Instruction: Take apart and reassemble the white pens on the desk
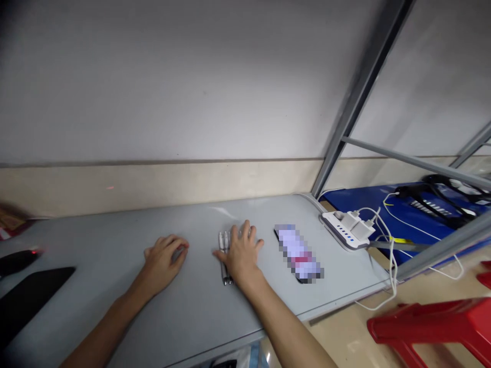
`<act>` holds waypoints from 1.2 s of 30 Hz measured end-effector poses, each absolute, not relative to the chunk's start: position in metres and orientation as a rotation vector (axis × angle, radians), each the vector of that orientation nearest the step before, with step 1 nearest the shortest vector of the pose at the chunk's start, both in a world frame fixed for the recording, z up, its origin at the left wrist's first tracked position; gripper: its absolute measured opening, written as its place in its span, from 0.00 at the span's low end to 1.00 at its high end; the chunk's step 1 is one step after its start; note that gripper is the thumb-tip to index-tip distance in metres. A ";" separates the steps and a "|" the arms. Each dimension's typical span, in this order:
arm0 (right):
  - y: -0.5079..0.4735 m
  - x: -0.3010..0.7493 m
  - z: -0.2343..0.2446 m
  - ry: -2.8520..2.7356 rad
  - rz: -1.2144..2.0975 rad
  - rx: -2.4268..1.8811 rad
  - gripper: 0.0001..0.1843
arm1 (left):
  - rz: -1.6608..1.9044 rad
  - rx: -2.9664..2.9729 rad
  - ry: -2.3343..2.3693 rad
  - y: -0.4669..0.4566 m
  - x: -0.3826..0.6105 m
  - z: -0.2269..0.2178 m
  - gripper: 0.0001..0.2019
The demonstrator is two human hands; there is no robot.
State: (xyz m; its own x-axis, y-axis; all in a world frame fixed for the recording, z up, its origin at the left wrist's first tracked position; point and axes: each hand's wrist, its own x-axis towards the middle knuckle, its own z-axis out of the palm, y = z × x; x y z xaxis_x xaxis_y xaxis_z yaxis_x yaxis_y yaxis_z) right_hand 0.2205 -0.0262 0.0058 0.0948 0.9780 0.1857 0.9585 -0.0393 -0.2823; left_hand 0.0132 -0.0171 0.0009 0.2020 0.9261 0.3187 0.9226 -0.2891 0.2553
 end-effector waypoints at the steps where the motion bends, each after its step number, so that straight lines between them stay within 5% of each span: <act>1: -0.027 0.220 0.006 -1.895 0.104 -2.087 0.41 | 0.654 2.431 1.868 -0.017 0.014 0.001 0.08; 12: -0.029 0.205 0.020 -2.024 0.274 -2.065 0.28 | 0.718 2.485 1.755 -0.013 0.012 -0.006 0.08; 24: -0.030 0.213 0.022 -2.129 0.505 -1.733 0.42 | 0.715 2.468 1.520 -0.016 0.015 -0.001 0.10; 36: -0.007 0.186 0.001 -1.494 1.021 -1.245 0.36 | 0.896 2.103 1.436 -0.033 0.039 -0.005 0.18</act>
